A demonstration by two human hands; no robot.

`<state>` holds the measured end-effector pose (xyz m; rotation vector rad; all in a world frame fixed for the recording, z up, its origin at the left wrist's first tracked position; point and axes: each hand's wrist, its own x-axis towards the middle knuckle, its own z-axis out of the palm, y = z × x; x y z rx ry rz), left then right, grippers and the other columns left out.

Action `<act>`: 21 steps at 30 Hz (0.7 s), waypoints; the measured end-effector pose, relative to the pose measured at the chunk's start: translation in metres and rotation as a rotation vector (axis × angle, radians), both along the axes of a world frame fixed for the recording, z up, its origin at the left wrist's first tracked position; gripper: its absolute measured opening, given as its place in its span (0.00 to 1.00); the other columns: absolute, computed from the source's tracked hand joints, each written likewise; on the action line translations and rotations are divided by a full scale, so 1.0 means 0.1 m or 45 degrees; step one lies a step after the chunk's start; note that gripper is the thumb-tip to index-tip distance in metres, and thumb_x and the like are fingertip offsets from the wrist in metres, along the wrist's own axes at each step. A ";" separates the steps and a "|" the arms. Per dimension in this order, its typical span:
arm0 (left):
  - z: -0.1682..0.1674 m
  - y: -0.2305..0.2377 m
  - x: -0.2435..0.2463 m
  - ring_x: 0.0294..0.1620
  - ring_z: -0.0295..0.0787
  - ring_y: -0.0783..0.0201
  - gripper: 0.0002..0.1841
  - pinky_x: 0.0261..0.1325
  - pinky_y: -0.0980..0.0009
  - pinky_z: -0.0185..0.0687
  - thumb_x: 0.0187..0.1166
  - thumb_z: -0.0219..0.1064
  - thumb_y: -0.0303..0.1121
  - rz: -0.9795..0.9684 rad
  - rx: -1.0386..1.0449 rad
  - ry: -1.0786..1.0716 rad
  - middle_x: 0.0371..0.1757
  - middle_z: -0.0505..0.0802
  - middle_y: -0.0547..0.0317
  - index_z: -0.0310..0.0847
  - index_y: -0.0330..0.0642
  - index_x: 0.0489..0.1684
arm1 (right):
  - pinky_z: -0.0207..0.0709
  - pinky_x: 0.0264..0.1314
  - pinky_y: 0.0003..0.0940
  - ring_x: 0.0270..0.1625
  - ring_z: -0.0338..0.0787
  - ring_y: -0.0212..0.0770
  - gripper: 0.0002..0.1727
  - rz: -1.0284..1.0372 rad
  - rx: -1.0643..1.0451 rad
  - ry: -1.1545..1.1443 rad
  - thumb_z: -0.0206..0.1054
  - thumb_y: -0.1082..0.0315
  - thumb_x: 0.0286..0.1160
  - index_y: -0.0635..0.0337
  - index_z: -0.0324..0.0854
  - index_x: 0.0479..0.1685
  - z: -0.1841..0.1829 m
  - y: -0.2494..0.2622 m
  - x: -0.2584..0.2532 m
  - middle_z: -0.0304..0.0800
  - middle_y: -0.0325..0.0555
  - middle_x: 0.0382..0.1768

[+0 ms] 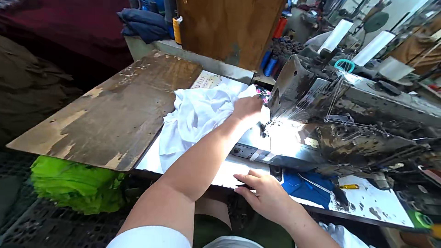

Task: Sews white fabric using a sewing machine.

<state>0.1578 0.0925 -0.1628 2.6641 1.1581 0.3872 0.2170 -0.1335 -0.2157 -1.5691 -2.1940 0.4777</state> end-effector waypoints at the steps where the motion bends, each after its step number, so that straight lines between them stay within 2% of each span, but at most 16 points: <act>1: 0.01 0.08 0.00 0.60 0.90 0.42 0.15 0.55 0.38 0.84 0.86 0.58 0.37 0.089 -0.033 -0.046 0.62 0.91 0.46 0.88 0.39 0.57 | 0.84 0.41 0.40 0.40 0.89 0.42 0.20 -0.005 0.035 -0.006 0.63 0.50 0.84 0.46 0.91 0.64 0.04 0.01 -0.01 0.89 0.44 0.36; 2: 0.00 0.16 -0.02 0.60 0.90 0.42 0.17 0.55 0.38 0.84 0.87 0.56 0.39 0.179 -0.054 -0.106 0.62 0.90 0.45 0.88 0.39 0.56 | 0.84 0.42 0.39 0.40 0.89 0.42 0.20 -0.012 0.067 -0.015 0.62 0.50 0.85 0.46 0.91 0.64 0.07 0.00 -0.02 0.89 0.44 0.36; 4: -0.04 0.22 -0.12 0.61 0.89 0.40 0.18 0.59 0.37 0.83 0.88 0.57 0.41 0.323 -0.118 -0.244 0.66 0.88 0.42 0.86 0.38 0.60 | 0.84 0.42 0.39 0.40 0.89 0.42 0.20 -0.037 0.124 -0.051 0.62 0.50 0.85 0.46 0.91 0.64 0.08 -0.05 -0.03 0.89 0.43 0.35; 7: -0.12 0.07 -0.41 0.57 0.90 0.40 0.13 0.52 0.36 0.85 0.81 0.60 0.29 0.357 -0.015 -0.257 0.68 0.87 0.46 0.86 0.42 0.57 | 0.84 0.38 0.39 0.36 0.88 0.42 0.20 -0.090 0.170 -0.068 0.61 0.50 0.85 0.46 0.91 0.64 0.00 -0.17 0.00 0.88 0.43 0.34; 9: -0.15 -0.23 -0.68 0.54 0.93 0.39 0.12 0.49 0.34 0.86 0.80 0.62 0.27 0.321 0.116 -0.094 0.61 0.92 0.46 0.91 0.43 0.52 | 0.84 0.38 0.40 0.36 0.88 0.43 0.20 -0.149 0.181 -0.057 0.62 0.50 0.84 0.46 0.91 0.65 -0.05 -0.20 0.06 0.88 0.44 0.34; 10: -0.12 -0.41 -0.82 0.53 0.93 0.39 0.12 0.49 0.34 0.86 0.83 0.62 0.31 0.303 0.090 0.019 0.55 0.94 0.45 0.91 0.45 0.54 | 0.85 0.39 0.41 0.37 0.89 0.44 0.20 -0.183 0.199 -0.052 0.62 0.51 0.84 0.45 0.91 0.65 -0.05 -0.18 0.09 0.88 0.45 0.35; 12: -0.06 -0.73 -1.05 0.44 0.93 0.40 0.15 0.43 0.37 0.84 0.90 0.57 0.43 0.191 0.013 0.167 0.39 0.94 0.45 0.88 0.45 0.49 | 0.86 0.41 0.42 0.39 0.90 0.44 0.20 -0.264 0.326 -0.068 0.62 0.51 0.84 0.45 0.91 0.65 -0.03 -0.06 0.13 0.90 0.45 0.36; 14: -0.04 -0.91 -1.19 0.34 0.90 0.49 0.26 0.37 0.44 0.80 0.90 0.53 0.57 0.010 -0.013 0.117 0.27 0.89 0.53 0.87 0.46 0.36 | 0.86 0.36 0.43 0.37 0.91 0.46 0.18 -0.359 0.562 -0.147 0.63 0.53 0.84 0.47 0.92 0.62 0.02 0.15 0.11 0.90 0.46 0.36; 15: -0.01 -0.97 -1.21 0.34 0.90 0.51 0.26 0.37 0.45 0.80 0.89 0.55 0.57 -0.057 -0.037 0.078 0.27 0.89 0.55 0.88 0.46 0.34 | 0.85 0.32 0.44 0.34 0.91 0.47 0.17 -0.402 0.681 -0.199 0.64 0.54 0.83 0.49 0.93 0.60 0.03 0.28 0.09 0.91 0.47 0.35; 17: 0.03 -1.07 -1.17 0.34 0.90 0.51 0.21 0.36 0.46 0.80 0.88 0.58 0.49 -0.124 -0.016 0.036 0.26 0.89 0.54 0.88 0.45 0.32 | 0.83 0.27 0.47 0.31 0.92 0.49 0.16 -0.442 0.751 -0.282 0.64 0.58 0.83 0.51 0.93 0.58 0.02 0.49 0.03 0.92 0.48 0.36; 19: 0.02 -1.14 -1.13 0.34 0.89 0.47 0.21 0.35 0.45 0.78 0.88 0.57 0.45 -0.149 0.034 0.008 0.26 0.87 0.50 0.84 0.41 0.28 | 0.83 0.29 0.47 0.32 0.92 0.49 0.15 -0.375 0.747 -0.257 0.64 0.65 0.78 0.53 0.94 0.54 0.00 0.62 -0.01 0.92 0.48 0.35; 21: -0.06 -1.20 -1.11 0.36 0.92 0.40 0.23 0.36 0.40 0.80 0.89 0.53 0.45 -0.159 0.077 -0.003 0.28 0.89 0.44 0.84 0.37 0.30 | 0.85 0.32 0.46 0.34 0.93 0.46 0.12 -0.304 0.743 -0.222 0.64 0.68 0.75 0.52 0.94 0.46 -0.01 0.63 0.01 0.92 0.44 0.34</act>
